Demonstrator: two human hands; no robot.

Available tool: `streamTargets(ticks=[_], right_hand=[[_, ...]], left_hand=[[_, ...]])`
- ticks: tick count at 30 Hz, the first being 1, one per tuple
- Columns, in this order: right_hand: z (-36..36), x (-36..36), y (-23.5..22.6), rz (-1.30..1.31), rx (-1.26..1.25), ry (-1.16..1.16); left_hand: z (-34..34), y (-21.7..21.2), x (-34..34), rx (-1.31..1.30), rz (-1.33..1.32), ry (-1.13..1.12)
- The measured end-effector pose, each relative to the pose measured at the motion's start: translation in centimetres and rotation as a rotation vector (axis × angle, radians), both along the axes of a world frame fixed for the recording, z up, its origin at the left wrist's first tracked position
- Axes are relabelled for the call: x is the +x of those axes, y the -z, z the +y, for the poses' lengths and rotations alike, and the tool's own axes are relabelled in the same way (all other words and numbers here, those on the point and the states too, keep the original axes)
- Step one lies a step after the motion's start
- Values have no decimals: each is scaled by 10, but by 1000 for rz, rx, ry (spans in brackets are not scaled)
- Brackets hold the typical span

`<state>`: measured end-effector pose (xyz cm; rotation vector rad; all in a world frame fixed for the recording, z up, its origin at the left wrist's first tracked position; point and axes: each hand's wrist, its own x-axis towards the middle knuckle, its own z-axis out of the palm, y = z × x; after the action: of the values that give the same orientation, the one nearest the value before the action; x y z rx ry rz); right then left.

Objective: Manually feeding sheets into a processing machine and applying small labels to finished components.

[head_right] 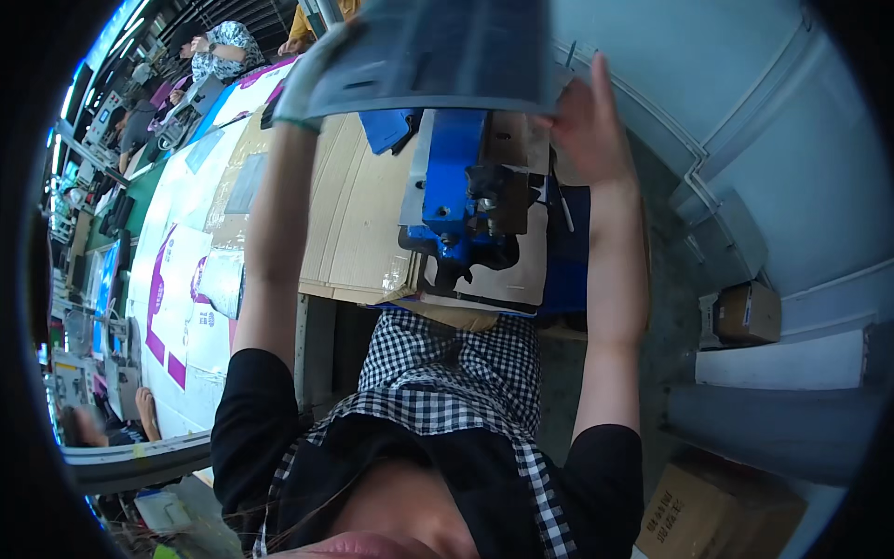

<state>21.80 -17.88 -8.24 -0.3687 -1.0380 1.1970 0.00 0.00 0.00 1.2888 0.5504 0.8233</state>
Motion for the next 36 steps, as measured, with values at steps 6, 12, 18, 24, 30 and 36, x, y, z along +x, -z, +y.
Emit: streamTargets(ticks=[6,12,18,24,30,36], right_hand=[[-53,15,-30,199,-87,800],[-74,72,45,301,-254,958],[-39,68,103,384,-292,553],[4,52,135,364,-140,146],[1,42,119,36,-662,753],[-10,-20,44,-176,-429,813]], left_hand=[[1,11,69,-287,-123,606],[56,65,69,110,12,464],[81,110,45,-197,3,465],[80,131,38,-166,326,339],[61,137,29,-293,217,168],[86,139,-12,-326,190,135]])
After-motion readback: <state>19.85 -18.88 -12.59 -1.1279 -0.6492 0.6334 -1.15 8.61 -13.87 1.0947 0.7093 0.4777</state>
